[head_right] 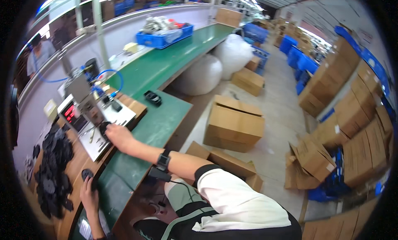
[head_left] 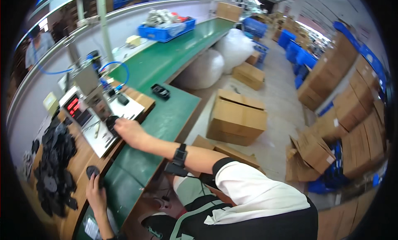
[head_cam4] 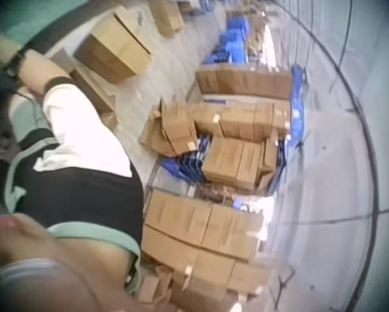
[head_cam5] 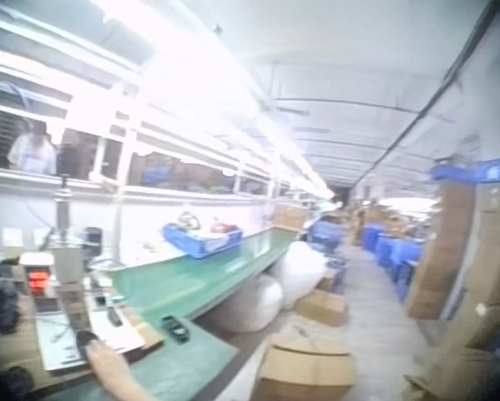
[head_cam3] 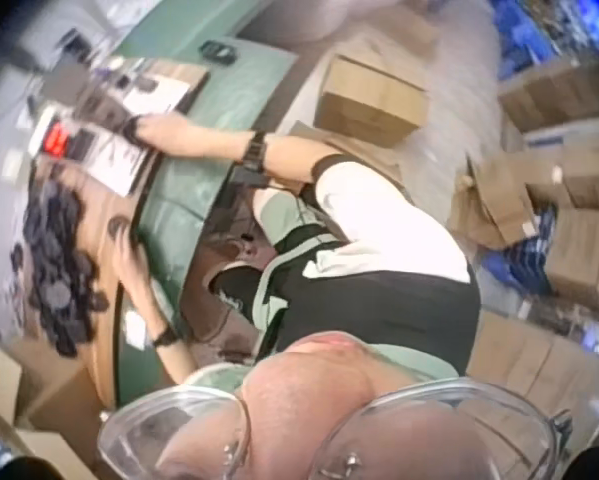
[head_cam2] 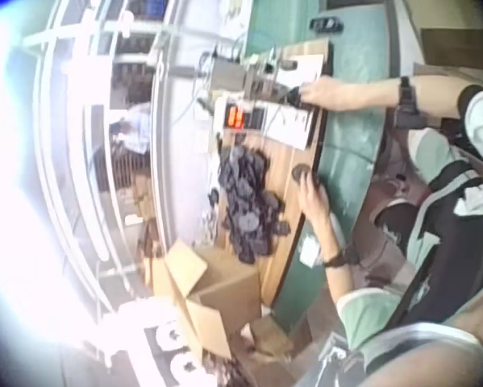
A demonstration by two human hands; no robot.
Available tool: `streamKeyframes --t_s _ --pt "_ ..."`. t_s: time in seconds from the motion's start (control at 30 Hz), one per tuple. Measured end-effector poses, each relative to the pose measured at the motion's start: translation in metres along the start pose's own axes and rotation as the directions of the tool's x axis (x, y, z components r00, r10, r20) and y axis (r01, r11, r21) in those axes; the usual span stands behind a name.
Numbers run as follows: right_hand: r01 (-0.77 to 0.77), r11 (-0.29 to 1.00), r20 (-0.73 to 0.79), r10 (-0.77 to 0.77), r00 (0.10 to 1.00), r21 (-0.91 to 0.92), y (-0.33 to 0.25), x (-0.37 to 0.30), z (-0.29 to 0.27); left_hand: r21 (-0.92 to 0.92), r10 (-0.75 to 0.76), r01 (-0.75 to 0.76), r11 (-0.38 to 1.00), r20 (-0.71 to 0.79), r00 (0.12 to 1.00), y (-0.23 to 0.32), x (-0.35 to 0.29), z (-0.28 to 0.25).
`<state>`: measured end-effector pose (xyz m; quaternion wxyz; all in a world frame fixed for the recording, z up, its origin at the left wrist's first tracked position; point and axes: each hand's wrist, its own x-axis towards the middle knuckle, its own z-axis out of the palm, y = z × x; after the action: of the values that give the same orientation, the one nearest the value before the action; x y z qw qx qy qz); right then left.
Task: Assembling small electronic components using a pneumatic press machine and manual assembly.
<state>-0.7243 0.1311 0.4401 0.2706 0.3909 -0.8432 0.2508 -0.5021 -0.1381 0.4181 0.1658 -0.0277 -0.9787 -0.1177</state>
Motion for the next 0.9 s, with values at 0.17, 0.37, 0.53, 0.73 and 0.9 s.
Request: streamKeyframes --t_s 0.17,0.37,0.53,0.73,0.9 --pt "-0.025 0.993 -0.012 0.024 1.0 -0.114 0.01 -0.005 -0.005 0.04 0.04 -0.037 0.999 -0.066 0.997 -0.004 0.008 0.03" --pt "-0.035 0.992 0.003 0.036 0.999 -0.117 0.014 -0.002 -0.007 -0.043 0.093 -0.103 0.994 -0.187 0.978 0.0 0.019 0.024" --pt "0.017 1.0 0.012 -0.017 1.0 0.011 0.003 0.01 -0.005 0.038 0.184 -0.185 0.982 -0.407 0.895 0.032 0.053 -0.009" --pt "-0.087 0.98 -0.122 0.11 0.986 0.181 0.018 -0.021 -0.054 0.116 0.362 -0.343 0.932 -0.329 0.872 0.108 0.106 0.024" --pt "-0.224 0.954 -0.298 0.277 0.913 0.2 -0.003 -0.097 -0.114 0.16 0.395 -0.365 0.917 -0.245 0.885 0.133 0.141 0.04"
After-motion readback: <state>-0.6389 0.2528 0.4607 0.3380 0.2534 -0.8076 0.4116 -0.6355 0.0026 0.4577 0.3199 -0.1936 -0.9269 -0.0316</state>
